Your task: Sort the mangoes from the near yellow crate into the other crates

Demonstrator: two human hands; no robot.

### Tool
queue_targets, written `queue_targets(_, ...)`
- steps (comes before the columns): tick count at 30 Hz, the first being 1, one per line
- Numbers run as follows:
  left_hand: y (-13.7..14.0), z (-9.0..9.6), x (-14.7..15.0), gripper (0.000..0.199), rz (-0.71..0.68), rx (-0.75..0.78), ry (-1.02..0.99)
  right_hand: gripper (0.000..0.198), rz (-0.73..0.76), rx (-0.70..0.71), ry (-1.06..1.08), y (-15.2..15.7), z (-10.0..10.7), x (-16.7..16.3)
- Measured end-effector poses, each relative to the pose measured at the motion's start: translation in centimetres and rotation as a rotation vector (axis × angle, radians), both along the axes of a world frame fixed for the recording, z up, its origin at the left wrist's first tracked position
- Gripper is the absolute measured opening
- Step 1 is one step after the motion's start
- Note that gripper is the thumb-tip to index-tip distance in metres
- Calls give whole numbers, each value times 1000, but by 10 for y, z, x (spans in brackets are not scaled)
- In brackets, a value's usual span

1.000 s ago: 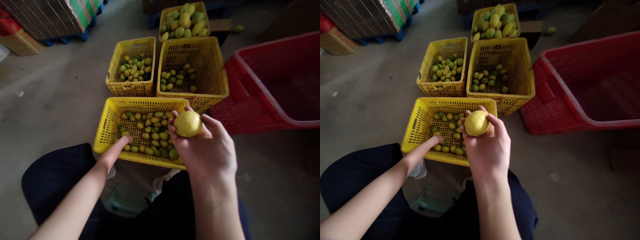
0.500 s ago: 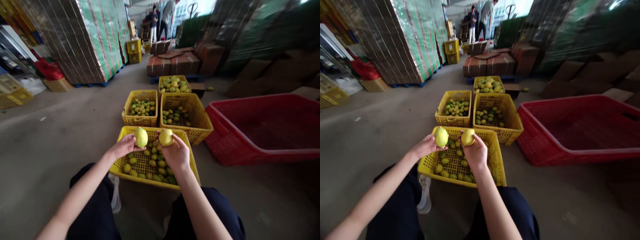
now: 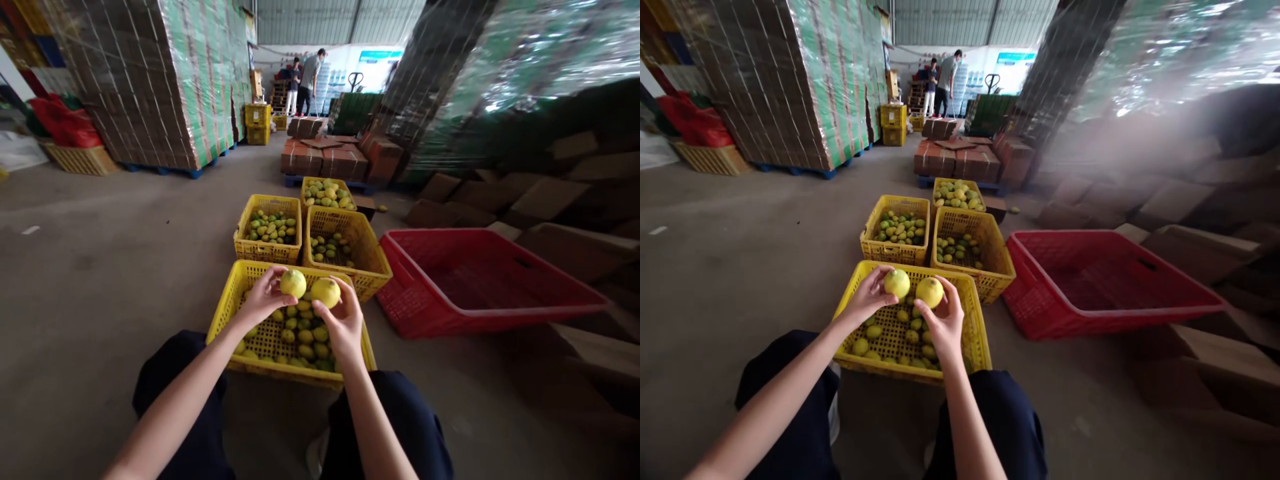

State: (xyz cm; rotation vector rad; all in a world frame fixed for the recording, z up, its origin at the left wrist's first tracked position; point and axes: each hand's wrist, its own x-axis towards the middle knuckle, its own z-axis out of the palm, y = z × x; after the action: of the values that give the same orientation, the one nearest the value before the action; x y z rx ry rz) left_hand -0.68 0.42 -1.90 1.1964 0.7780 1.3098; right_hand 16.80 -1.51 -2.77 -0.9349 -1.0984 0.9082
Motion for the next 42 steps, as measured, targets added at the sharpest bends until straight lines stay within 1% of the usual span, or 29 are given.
queue_targets(3,-6,-3,-3,62,17,41,69,57,72,38,-64,-1,-4,-5)
queue_targets(5,-7,-4,-5,62,48,91,153,58,84,77,-95,2,-6,-5)
queue_targets(8,-6,-4,-8,59,107,190,279,56,39,142,-174,8,-7,-2)
queue_targets(11,-3,-4,-10,55,211,305,362,54,-23,193,-260,10,-5,2)
queue_targets(13,-1,-5,-9,54,259,341,370,53,-34,195,-290,9,-2,4)
queue_targets(14,0,-5,-9,54,248,335,347,53,-30,186,-282,7,0,5)
queue_targets(16,1,-4,-6,53,171,273,245,58,1,148,-208,4,2,5)
queue_targets(18,2,-3,-2,54,83,167,116,65,40,97,-78,2,3,5)
queue_targets(19,1,-2,0,54,60,110,54,64,59,68,-10,1,3,5)
queue_targets(22,-1,1,5,48,47,-49,-93,50,115,-30,143,2,3,7)
queue_targets(24,-1,3,7,43,52,-147,-157,41,140,-94,195,4,4,9)
queue_targets(26,0,3,8,44,41,-222,-190,39,148,-147,208,6,5,11)
queue_targets(29,3,0,9,46,40,-244,-187,43,141,-203,188,9,4,12)
queue_targets(32,7,-3,10,43,94,-225,-155,47,113,-229,195,12,1,10)
queue_targets(35,8,-4,11,41,142,-225,-112,44,117,-266,211,13,-2,6)
queue_targets(40,7,0,10,38,198,-226,31,42,162,-300,255,16,-4,0)
queue_targets(42,5,1,10,36,179,-268,25,40,181,-307,261,18,-5,-1)
